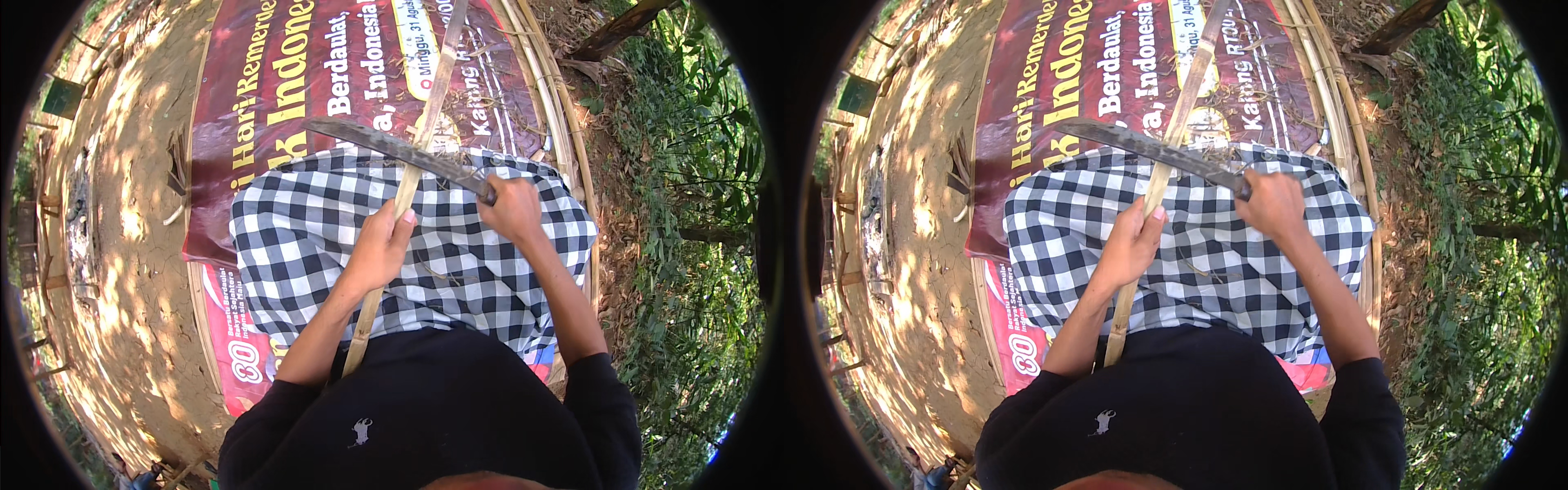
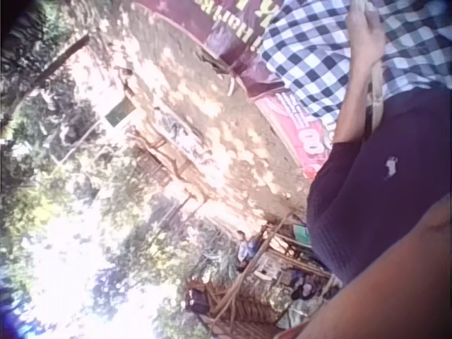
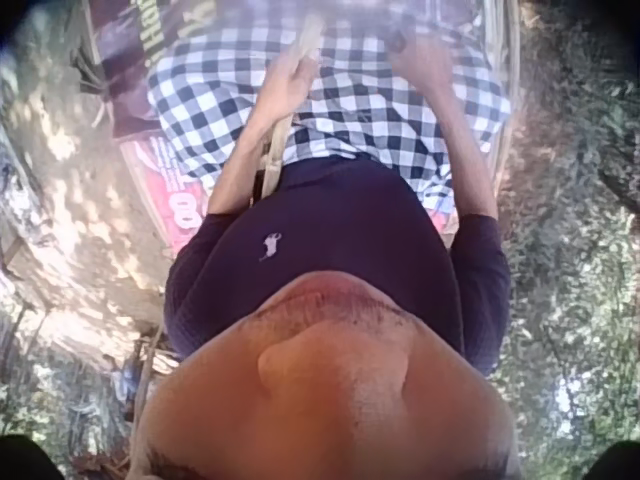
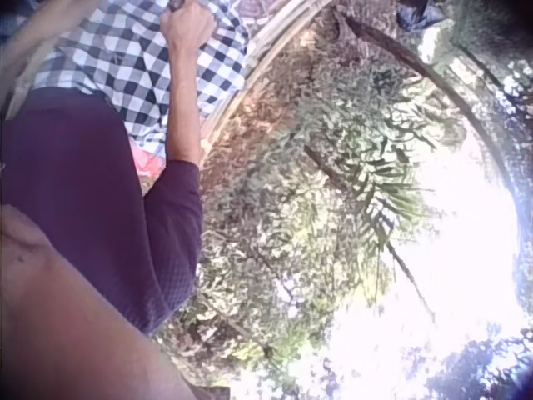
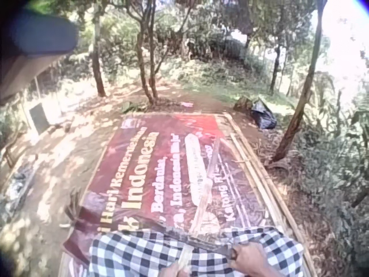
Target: The person shaves a piece of bamboo with a machete, removing thin layers of wood while holding it in their lap.
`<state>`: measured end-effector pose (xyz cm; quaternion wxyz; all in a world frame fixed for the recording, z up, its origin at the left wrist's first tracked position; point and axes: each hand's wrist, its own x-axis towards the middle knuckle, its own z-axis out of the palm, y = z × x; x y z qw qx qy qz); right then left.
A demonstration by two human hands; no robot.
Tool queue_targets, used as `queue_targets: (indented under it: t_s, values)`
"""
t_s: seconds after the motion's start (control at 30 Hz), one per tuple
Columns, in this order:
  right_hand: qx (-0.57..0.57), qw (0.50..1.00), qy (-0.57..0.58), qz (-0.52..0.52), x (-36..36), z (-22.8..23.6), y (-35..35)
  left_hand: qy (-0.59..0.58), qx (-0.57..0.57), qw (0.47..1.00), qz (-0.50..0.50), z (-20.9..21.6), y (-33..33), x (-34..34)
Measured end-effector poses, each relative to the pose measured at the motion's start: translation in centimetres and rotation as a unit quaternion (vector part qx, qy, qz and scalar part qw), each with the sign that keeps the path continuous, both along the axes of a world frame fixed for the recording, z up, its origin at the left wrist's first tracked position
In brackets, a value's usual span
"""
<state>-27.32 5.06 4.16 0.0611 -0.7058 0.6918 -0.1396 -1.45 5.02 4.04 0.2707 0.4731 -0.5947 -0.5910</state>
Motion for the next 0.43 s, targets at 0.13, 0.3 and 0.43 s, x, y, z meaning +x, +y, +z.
queue_targets:
  t_s: [0.13,0.3,0.43]
  values:
    - [-0.028,0.993,0.015,0.114,2.0,1.1,2.0,0.0,0.021,0.999,-0.044,0.7,0.5,0.3]
    - [0.012,0.989,-0.013,-0.146,-4.3,0.0,-2.2,0.011,0.052,0.998,-0.033,0.5,1.9,0.6]
    - [0.053,0.999,0.004,0.012,-0.4,2.0,0.7,0.058,0.096,0.993,-0.035,0.9,1.8,0.3]
